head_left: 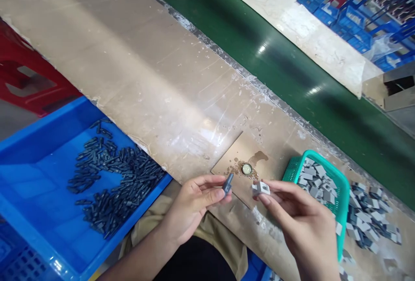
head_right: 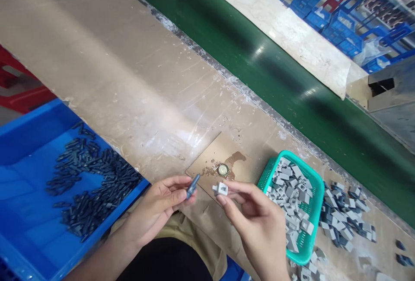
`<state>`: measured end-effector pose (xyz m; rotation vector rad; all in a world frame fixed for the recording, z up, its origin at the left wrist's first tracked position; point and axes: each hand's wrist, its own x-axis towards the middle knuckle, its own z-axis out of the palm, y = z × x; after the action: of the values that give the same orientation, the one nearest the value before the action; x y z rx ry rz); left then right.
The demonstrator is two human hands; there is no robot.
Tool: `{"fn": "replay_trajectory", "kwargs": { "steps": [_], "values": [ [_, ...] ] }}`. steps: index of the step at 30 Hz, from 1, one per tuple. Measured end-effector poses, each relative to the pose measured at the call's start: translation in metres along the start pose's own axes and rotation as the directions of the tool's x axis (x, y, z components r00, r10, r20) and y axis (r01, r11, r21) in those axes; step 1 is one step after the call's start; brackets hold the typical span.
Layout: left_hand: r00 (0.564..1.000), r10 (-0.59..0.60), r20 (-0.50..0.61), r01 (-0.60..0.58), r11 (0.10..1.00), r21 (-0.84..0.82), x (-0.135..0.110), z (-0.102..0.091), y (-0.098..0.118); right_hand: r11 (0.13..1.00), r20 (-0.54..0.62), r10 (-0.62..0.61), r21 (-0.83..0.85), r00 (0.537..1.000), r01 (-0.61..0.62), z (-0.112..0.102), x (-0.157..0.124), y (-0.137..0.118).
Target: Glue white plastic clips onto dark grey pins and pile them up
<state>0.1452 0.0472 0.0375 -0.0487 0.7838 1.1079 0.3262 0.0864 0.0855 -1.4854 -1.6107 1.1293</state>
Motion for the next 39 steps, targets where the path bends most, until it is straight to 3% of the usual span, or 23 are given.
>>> {"fn": "replay_trajectory", "kwargs": {
  "steps": [2, 4, 8, 11, 17, 20, 24, 27, 30, 35, 39],
  "values": [
    [1.000, 0.029, -0.001, -0.029, 0.995, 0.094, 0.000, 0.003, -0.001, 0.967, -0.005, -0.202, -0.158, 0.979, 0.199, 0.001, -0.006, -0.001],
    [0.998, 0.062, 0.004, -0.061, 0.978, 0.199, -0.001, 0.004, -0.001, 0.905, 0.069, -0.347, -0.238, 0.935, 0.353, 0.001, -0.008, -0.002],
    [0.997, 0.079, 0.006, -0.076, 0.941, 0.329, -0.006, 0.008, 0.004, 0.818, 0.220, -0.489, -0.222, 0.844, 0.532, 0.001, -0.006, -0.004],
    [0.996, 0.086, -0.005, -0.078, 0.933, 0.351, -0.008, 0.012, 0.007, 0.776, 0.277, -0.543, -0.196, 0.793, 0.600, 0.001, -0.005, -0.007],
    [0.990, 0.144, 0.001, -0.133, 0.912, 0.387, -0.009, 0.017, 0.008, 0.764, 0.341, -0.536, -0.194, 0.772, 0.616, 0.001, -0.006, -0.008],
    [0.981, 0.189, 0.042, -0.188, 0.887, 0.421, -0.009, 0.016, 0.009, 0.768, 0.328, -0.523, -0.220, 0.787, 0.602, 0.001, -0.004, -0.007],
    [0.965, 0.233, 0.121, -0.263, 0.862, 0.434, -0.009, 0.015, 0.008, 0.808, 0.262, -0.457, -0.277, 0.850, 0.520, 0.002, -0.003, -0.005],
    [0.927, 0.366, 0.083, -0.356, 0.787, 0.504, -0.006, 0.016, 0.005, 0.853, 0.221, -0.384, -0.288, 0.896, 0.436, 0.006, -0.005, -0.001],
    [0.902, 0.429, 0.038, -0.391, 0.779, 0.490, 0.000, 0.016, -0.001, 0.902, 0.153, -0.295, -0.279, 0.943, 0.328, 0.012, -0.009, 0.005],
    [0.902, 0.432, -0.001, -0.371, 0.775, 0.512, 0.008, 0.015, -0.008, 0.963, 0.062, -0.183, -0.189, 0.981, 0.191, 0.017, -0.009, 0.010],
    [0.955, 0.294, 0.035, -0.263, 0.789, 0.555, 0.010, 0.023, 0.000, 0.998, 0.049, 0.027, -0.056, 0.998, -0.024, 0.017, -0.007, 0.013]
  ]
}}
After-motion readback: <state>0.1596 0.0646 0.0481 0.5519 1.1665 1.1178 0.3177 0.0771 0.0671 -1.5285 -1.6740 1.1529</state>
